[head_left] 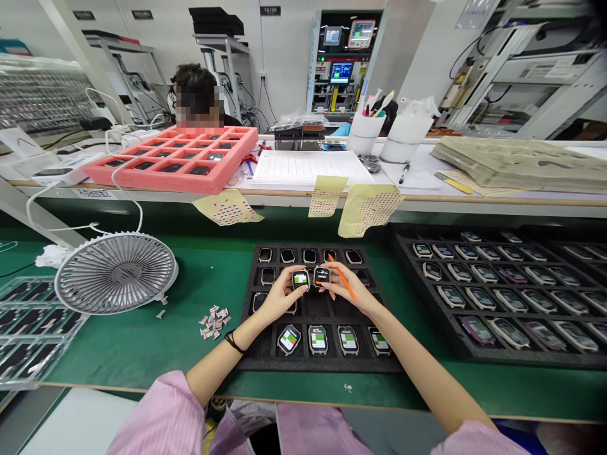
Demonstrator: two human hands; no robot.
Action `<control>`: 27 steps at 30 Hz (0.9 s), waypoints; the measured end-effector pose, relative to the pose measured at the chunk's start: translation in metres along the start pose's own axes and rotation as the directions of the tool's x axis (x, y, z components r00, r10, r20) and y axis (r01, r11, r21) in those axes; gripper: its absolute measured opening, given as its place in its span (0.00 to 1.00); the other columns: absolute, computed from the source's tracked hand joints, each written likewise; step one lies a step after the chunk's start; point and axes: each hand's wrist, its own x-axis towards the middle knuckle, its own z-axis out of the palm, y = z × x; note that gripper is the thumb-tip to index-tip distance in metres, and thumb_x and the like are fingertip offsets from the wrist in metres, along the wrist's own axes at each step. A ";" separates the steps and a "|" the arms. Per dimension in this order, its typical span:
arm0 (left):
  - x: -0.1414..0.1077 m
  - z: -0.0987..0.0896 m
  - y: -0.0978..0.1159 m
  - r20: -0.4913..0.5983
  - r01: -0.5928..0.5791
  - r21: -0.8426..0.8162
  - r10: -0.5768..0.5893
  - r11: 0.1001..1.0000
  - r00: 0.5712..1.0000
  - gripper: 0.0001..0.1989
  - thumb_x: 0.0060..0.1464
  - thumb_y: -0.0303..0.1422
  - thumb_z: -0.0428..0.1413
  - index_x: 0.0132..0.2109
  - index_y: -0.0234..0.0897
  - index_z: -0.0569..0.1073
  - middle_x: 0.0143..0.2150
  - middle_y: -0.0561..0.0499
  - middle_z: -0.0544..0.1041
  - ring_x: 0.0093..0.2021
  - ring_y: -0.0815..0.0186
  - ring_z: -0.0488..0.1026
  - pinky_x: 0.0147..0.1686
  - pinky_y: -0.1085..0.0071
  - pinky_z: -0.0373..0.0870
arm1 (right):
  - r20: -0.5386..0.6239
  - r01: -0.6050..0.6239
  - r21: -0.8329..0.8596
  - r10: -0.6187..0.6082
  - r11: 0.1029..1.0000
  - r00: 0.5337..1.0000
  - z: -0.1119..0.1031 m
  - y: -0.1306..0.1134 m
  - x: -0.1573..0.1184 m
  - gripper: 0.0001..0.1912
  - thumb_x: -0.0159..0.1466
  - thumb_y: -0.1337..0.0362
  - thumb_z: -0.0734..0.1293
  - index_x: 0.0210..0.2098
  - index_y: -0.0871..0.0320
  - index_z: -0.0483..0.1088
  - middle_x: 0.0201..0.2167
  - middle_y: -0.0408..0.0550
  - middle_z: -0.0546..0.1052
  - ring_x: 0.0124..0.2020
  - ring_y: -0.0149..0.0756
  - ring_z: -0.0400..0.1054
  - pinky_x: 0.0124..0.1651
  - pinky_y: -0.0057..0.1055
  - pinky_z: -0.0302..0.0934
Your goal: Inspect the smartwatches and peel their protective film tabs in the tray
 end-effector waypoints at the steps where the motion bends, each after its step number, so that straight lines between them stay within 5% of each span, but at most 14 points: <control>1: 0.000 0.000 0.000 0.000 0.001 -0.016 -0.001 1.000 1.000 0.23 0.54 0.40 0.58 0.54 0.37 0.65 0.51 0.43 0.70 0.47 0.61 0.70 0.39 0.70 0.70 | -0.003 0.001 -0.003 -0.001 1.000 1.000 0.000 0.002 0.000 0.21 0.58 0.59 0.71 0.48 0.54 0.63 0.43 0.50 0.71 0.33 0.36 0.74 0.24 0.26 0.64; 9: 0.001 0.000 0.001 0.015 0.042 -0.098 -0.040 0.994 0.999 0.22 0.56 0.43 0.54 0.54 0.37 0.64 0.41 0.47 0.71 0.33 0.70 0.66 0.28 0.76 0.65 | -0.028 -0.002 -0.009 0.002 1.000 1.000 0.000 -0.002 0.000 0.18 0.60 0.58 0.69 0.47 0.55 0.64 0.40 0.48 0.72 0.30 0.34 0.73 0.23 0.27 0.63; 27: 0.001 0.000 0.011 -0.043 0.057 -0.033 -0.058 0.998 0.997 0.19 0.56 0.47 0.52 0.45 0.35 0.72 0.26 0.53 0.70 0.20 0.73 0.62 0.18 0.76 0.53 | -0.115 -0.030 -0.050 0.024 0.998 0.993 0.001 -0.006 0.000 0.12 0.63 0.53 0.65 0.40 0.55 0.67 0.28 0.44 0.72 0.23 0.33 0.70 0.19 0.27 0.59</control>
